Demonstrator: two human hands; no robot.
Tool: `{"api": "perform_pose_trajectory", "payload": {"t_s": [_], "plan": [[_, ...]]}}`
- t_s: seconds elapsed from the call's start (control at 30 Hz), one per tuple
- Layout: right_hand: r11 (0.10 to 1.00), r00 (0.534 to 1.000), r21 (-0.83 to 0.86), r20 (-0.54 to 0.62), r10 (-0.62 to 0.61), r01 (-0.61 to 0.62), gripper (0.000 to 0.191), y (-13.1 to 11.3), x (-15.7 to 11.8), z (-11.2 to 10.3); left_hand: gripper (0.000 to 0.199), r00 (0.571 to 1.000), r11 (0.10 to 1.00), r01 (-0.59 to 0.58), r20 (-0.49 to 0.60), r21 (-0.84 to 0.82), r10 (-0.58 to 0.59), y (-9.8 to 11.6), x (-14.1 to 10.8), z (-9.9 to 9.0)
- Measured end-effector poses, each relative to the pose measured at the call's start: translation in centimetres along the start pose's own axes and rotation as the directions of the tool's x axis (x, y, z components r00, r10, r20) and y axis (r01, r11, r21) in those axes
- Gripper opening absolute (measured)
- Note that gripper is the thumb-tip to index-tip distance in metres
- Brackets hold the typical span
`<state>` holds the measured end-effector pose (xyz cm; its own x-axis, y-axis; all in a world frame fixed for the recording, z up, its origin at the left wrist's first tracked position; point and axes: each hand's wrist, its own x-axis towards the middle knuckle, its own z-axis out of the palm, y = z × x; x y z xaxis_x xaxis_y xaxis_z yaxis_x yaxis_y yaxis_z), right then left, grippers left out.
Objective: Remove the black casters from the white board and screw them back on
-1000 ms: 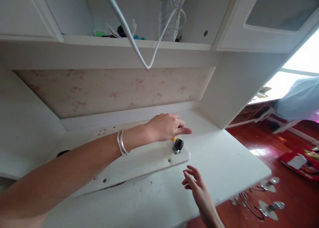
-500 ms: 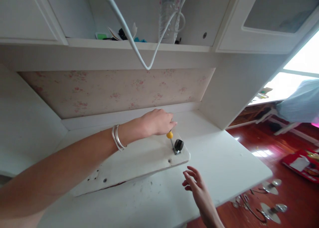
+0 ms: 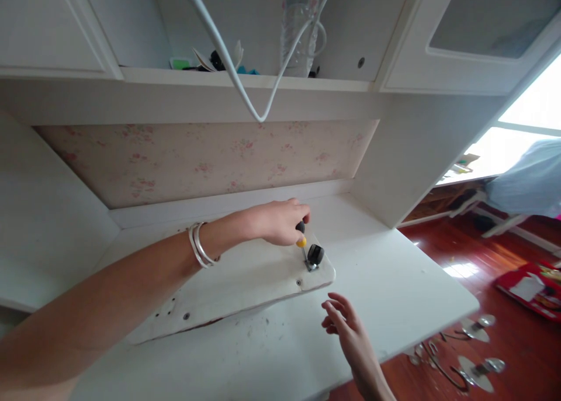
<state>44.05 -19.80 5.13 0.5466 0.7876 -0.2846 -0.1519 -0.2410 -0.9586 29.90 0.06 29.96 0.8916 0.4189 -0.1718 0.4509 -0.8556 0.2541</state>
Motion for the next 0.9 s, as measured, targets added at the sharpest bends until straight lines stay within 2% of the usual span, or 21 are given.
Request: {"api": "perform_pose_trajectory", "payload": {"t_s": [0.07,0.17,0.2,0.27,0.4,0.57,0.67,0.77,0.83,0.9], "plan": [[1.0,1.0,-0.002,0.008,0.005,-0.005,0.058,-0.1,0.0,-0.1,0.034,0.994,0.995,0.084,-0.082,0.063,-0.079,0.1,0.1,0.6],[1.0,1.0,-0.015,0.005,0.0,0.0,0.056,-0.2,-0.1,0.0,0.045,0.96,0.961,0.215,-0.219,0.174,-0.175,0.4,0.1,1.3],[1.0,1.0,-0.02,0.011,0.0,0.0,0.055,-0.2,-0.2,0.1,0.047,0.952,0.954,0.228,-0.248,0.196,-0.177,0.4,0.1,1.5],[1.0,1.0,-0.022,0.007,-0.007,0.007,0.054,-0.3,-0.4,0.4,0.045,0.955,0.962,0.18,-0.27,0.207,-0.121,0.6,0.1,1.7],[0.999,0.998,-0.019,-0.039,-0.042,0.042,0.049,-0.3,-0.8,0.7,0.037,0.973,0.992,-0.01,-0.229,0.129,0.04,0.7,0.0,1.8],[0.998,0.999,-0.058,0.039,-0.028,0.031,0.051,-0.7,-0.8,0.2,0.039,0.982,0.999,-0.036,-0.186,0.04,0.043,0.6,0.1,1.6],[0.998,0.999,-0.057,0.006,-0.037,0.038,0.049,-0.7,-1.0,0.3,0.032,0.999,0.999,-0.047,-0.002,-0.021,0.047,0.2,-0.4,0.7],[0.998,0.998,-0.046,-0.024,-0.053,0.052,0.047,-0.4,-1.2,0.6,0.04,0.985,0.997,-0.082,0.149,-0.016,0.083,0.0,-1.3,-0.1],[0.998,0.999,-0.045,-0.002,-0.054,0.054,0.046,-0.1,-1.1,0.6,0.037,0.992,0.998,-0.054,0.12,0.032,0.05,0.1,-1.7,-0.4],[0.997,0.998,-0.054,0.041,-0.047,0.049,0.046,0.2,-0.9,0.6,0.032,0.999,0.995,0.033,0.029,0.09,-0.036,0.2,-1.8,-0.3]]}}
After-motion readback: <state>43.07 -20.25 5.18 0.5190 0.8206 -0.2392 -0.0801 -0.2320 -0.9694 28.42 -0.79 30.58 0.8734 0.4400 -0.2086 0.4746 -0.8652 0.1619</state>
